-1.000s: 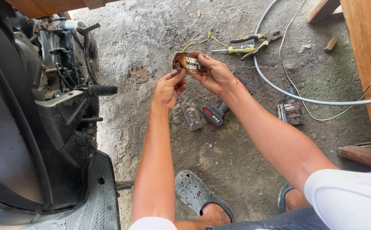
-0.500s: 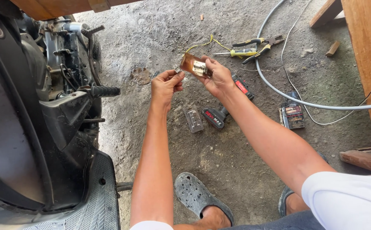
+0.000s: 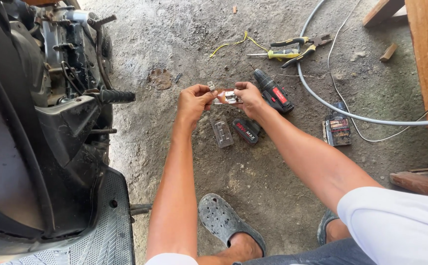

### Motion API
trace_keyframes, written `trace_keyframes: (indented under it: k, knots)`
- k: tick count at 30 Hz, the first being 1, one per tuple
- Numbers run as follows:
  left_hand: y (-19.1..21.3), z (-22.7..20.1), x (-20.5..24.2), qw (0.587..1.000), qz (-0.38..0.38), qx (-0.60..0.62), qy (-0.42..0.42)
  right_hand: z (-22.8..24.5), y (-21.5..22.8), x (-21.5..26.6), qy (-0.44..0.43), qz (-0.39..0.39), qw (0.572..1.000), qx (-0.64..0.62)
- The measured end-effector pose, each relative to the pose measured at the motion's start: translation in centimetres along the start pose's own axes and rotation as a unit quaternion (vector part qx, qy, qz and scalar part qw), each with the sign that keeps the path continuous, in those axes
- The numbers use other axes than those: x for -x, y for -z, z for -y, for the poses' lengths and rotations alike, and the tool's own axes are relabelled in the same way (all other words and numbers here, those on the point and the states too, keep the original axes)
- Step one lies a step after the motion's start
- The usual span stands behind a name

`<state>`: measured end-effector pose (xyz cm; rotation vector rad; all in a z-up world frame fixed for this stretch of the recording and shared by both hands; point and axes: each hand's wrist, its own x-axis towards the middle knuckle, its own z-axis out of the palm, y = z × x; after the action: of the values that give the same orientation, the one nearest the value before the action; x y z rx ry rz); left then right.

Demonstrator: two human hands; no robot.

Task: The recorder repairs a wooden cabinet door by replacing or re-attaching hinges and metal components using a drill and other tools.

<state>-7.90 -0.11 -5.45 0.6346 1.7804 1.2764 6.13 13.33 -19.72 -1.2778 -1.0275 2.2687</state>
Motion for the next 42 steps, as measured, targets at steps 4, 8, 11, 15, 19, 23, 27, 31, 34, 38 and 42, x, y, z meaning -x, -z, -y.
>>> trace_keyframes:
  k: [4,8,11,15,19,23,27,31,34,38,42]
  knots:
    - [-0.2,-1.8,-0.2,0.999,0.006,-0.043,-0.02,0.5,-0.3,0.5,0.012,-0.011,0.997,0.079]
    - [0.0,-3.7,-0.5,0.994,-0.002,-0.102,-0.041,2.1,-1.0,0.5,0.153,-0.061,0.952,0.257]
    - [0.3,-5.2,-0.6,0.991,-0.008,-0.127,-0.042,8.3,-3.8,5.4,0.228,0.006,0.947,0.224]
    - [0.5,-7.2,-1.1,0.981,-0.006,-0.182,-0.068,15.2,-5.6,10.4,0.228,0.187,0.941,0.168]
    - [0.2,-10.0,0.0,0.972,-0.018,-0.21,-0.102,17.0,-5.5,11.7,0.266,0.187,0.917,0.23]
    - [0.3,-12.3,0.0,0.976,-0.017,-0.174,-0.131,18.5,-6.0,12.4,0.289,0.163,0.919,0.214]
    - [0.1,-14.9,0.7,0.985,-0.009,-0.095,-0.146,20.0,-6.4,13.1,0.309,0.176,0.93,0.097]
    - [-0.3,-19.2,1.5,0.977,-0.045,-0.029,-0.207,22.4,-7.7,14.4,0.331,0.178,0.927,-0.026]
    - [-0.5,-22.3,0.8,0.943,-0.131,-0.068,-0.298,24.9,-8.6,15.0,0.336,0.177,0.913,-0.15]
    - [-0.8,-25.1,-2.0,0.9,-0.185,-0.098,-0.382,27.5,-9.9,14.5,0.313,0.178,0.897,-0.256]
    - [-1.3,-26.1,-4.6,0.882,-0.191,-0.116,-0.416,28.5,-11.4,11.7,0.261,0.164,0.892,-0.331]
